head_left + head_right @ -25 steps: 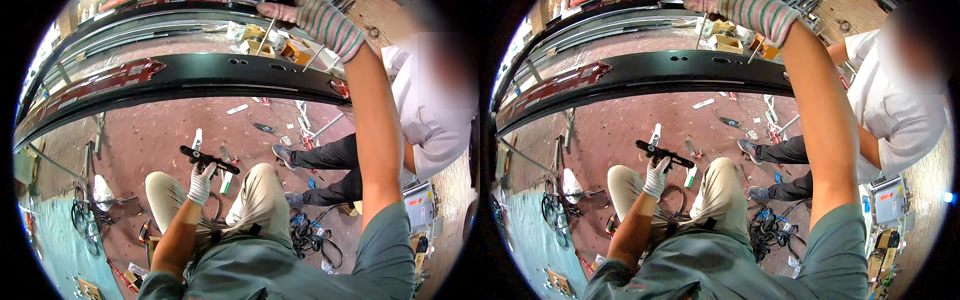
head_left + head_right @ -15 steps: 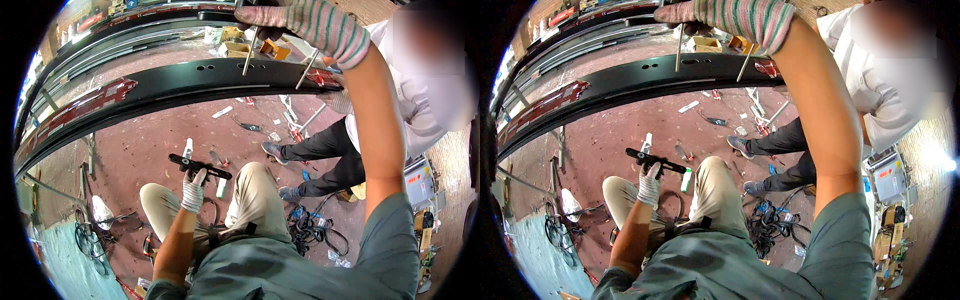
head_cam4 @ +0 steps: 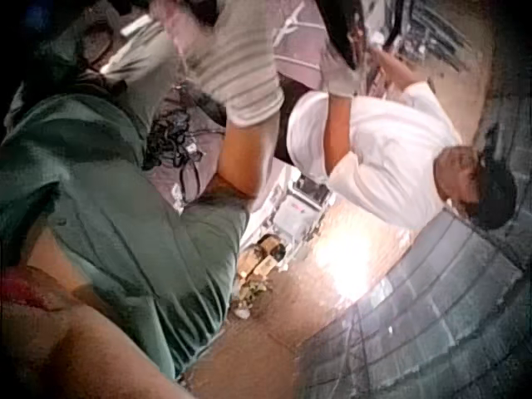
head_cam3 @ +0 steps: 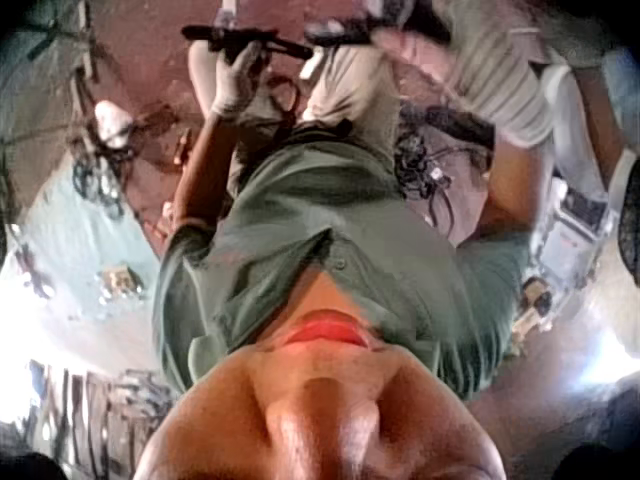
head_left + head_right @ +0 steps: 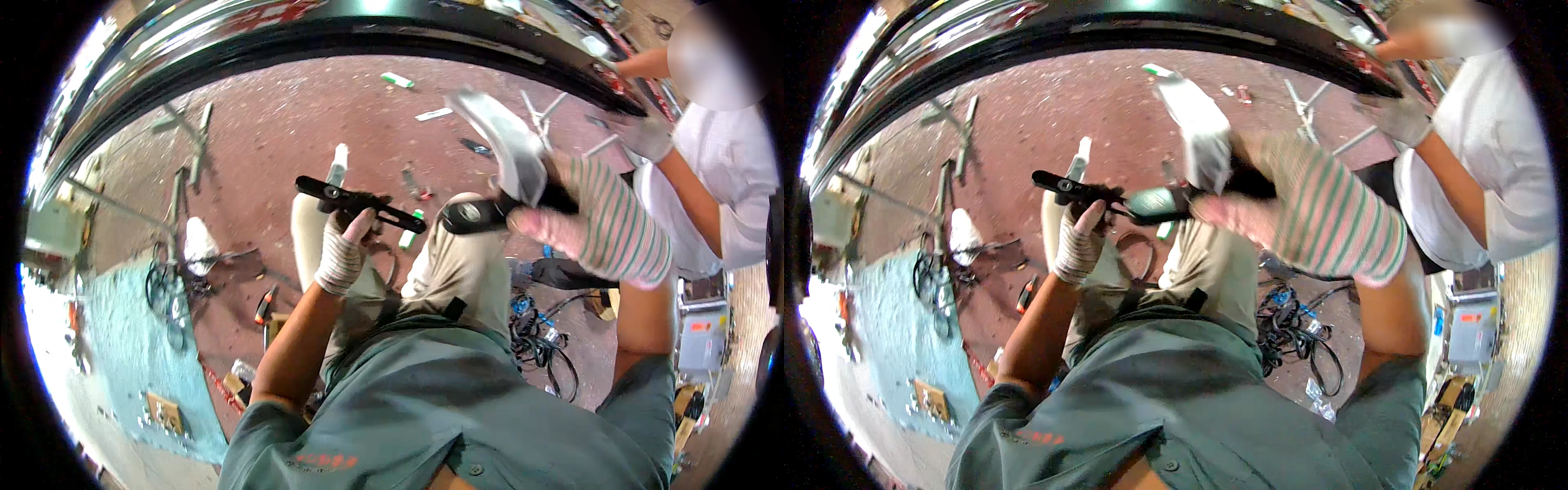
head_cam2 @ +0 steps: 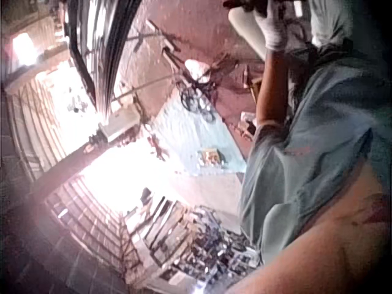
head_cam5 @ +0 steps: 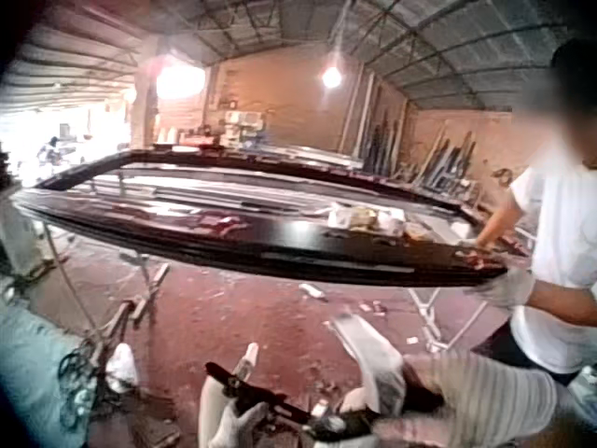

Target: The person sits on the floor and assembles a long black metal frame with a coworker. They use a cordless drill to secure brackets and a screwdriver to adjust components, while the coworker assists by holding the frame and using a drill on the opposite side.

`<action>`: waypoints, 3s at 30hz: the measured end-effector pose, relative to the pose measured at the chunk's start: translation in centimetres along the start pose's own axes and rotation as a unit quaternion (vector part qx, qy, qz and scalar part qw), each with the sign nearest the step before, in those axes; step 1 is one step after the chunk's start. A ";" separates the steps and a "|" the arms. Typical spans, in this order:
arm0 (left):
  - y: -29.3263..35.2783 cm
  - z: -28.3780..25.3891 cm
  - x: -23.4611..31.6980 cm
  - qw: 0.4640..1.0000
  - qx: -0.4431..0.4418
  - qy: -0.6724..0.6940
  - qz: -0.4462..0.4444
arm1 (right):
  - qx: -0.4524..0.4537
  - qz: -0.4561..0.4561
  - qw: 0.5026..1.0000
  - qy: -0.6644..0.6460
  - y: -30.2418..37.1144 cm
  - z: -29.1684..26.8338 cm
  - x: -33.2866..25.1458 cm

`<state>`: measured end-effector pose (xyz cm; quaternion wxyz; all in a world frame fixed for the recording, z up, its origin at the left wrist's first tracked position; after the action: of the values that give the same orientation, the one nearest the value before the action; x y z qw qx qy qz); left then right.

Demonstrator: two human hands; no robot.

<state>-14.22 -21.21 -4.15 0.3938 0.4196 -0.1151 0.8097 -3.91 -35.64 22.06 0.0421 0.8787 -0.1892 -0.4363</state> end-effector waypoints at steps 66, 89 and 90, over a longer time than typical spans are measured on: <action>15.3 14.7 7.7 0.983 -0.038 0.080 0.162 | -0.392 -0.261 0.871 0.139 4.4 23.0 10.1; 4.4 6.8 -5.1 0.997 -0.006 0.065 -0.028 | -0.052 -0.336 0.929 0.145 -0.3 18.5 13.8; 4.7 6.6 -4.9 0.998 0.003 0.065 -0.022 | -0.030 -0.348 0.925 0.149 -0.4 17.2 13.2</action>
<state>-12.12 -30.38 -3.21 0.4171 0.3696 -0.0768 0.8267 -10.05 -38.61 1.49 -0.0588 0.9424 0.1498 -0.2932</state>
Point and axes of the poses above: each hand's wrist, its own y-axis away from the middle knuckle, its own z-axis out of the palm, x = y × z, the point moved 10 cm from there along -y, towards the middle knuckle, and after that the axes turned 1 degree about y, right-handed, at the moved point
